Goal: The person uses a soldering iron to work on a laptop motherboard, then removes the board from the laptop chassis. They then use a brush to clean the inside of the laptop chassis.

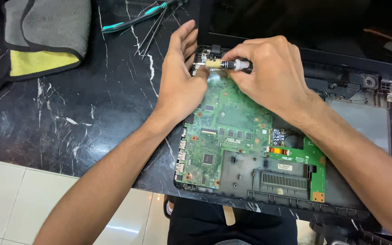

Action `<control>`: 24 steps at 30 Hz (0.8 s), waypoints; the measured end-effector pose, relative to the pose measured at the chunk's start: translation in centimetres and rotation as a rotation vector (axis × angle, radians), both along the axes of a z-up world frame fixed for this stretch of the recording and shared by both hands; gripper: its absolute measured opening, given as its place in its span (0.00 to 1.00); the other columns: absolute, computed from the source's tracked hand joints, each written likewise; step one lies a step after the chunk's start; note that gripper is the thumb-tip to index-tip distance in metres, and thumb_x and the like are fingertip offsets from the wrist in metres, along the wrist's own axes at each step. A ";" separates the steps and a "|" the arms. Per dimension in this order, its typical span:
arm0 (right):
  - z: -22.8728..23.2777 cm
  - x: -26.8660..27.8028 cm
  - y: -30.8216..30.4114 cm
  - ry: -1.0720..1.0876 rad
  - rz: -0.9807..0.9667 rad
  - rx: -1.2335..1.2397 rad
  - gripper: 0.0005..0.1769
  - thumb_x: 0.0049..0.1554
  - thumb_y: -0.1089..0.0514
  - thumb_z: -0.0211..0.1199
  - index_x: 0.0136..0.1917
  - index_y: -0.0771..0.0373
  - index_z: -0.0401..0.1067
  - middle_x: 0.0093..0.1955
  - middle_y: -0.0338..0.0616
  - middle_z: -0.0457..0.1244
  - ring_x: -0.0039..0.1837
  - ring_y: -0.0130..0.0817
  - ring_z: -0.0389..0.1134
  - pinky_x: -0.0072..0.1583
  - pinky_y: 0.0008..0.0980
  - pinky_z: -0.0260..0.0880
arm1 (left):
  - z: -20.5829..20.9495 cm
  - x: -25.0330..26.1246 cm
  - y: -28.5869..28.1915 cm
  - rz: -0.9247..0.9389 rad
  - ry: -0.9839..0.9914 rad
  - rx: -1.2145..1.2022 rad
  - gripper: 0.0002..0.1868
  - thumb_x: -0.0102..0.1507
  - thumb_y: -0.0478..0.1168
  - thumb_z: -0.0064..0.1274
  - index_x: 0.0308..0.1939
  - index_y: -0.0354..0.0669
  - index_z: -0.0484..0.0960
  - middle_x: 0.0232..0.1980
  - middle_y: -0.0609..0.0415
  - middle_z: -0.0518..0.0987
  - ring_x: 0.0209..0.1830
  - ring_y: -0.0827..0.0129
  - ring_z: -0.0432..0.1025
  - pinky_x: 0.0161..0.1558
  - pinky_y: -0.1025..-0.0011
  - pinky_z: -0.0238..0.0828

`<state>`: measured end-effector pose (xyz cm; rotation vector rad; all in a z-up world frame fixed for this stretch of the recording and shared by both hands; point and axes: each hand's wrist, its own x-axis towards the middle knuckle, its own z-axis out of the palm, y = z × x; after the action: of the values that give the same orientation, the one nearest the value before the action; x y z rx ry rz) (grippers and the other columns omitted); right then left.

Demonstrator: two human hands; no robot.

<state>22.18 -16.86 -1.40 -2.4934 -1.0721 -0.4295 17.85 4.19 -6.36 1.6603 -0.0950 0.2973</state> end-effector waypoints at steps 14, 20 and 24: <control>-0.4 0.1 -0.2 0.008 -0.009 0.025 0.12 0.60 0.60 0.81 0.57 0.56 0.91 0.51 0.38 0.80 0.51 0.39 0.80 0.46 0.41 0.73 | -0.2 0.2 -0.1 -0.007 -0.009 -0.040 0.44 0.66 0.18 0.50 0.86 0.40 0.58 0.89 0.32 0.68 0.92 0.46 0.64 0.90 0.58 0.63; 0.3 0.3 -0.4 0.078 -0.046 0.029 0.13 0.60 0.59 0.79 0.59 0.53 0.92 0.49 0.40 0.79 0.44 0.40 0.77 0.45 0.43 0.71 | -0.2 0.4 0.1 -0.040 -0.007 -0.091 0.41 0.69 0.18 0.51 0.85 0.38 0.58 0.89 0.33 0.68 0.92 0.48 0.64 0.90 0.58 0.64; 0.9 0.0 -0.1 0.104 -0.038 0.080 0.08 0.66 0.57 0.82 0.59 0.55 0.92 0.48 0.42 0.80 0.46 0.38 0.79 0.44 0.40 0.70 | -1.6 1.5 0.2 -0.049 -0.030 -0.200 0.36 0.73 0.20 0.42 0.85 0.37 0.59 0.88 0.31 0.69 0.90 0.48 0.67 0.88 0.61 0.66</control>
<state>22.17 -16.96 -0.50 -2.4409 -0.9497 -0.3427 19.32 4.38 -7.97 1.4536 -0.1243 0.2851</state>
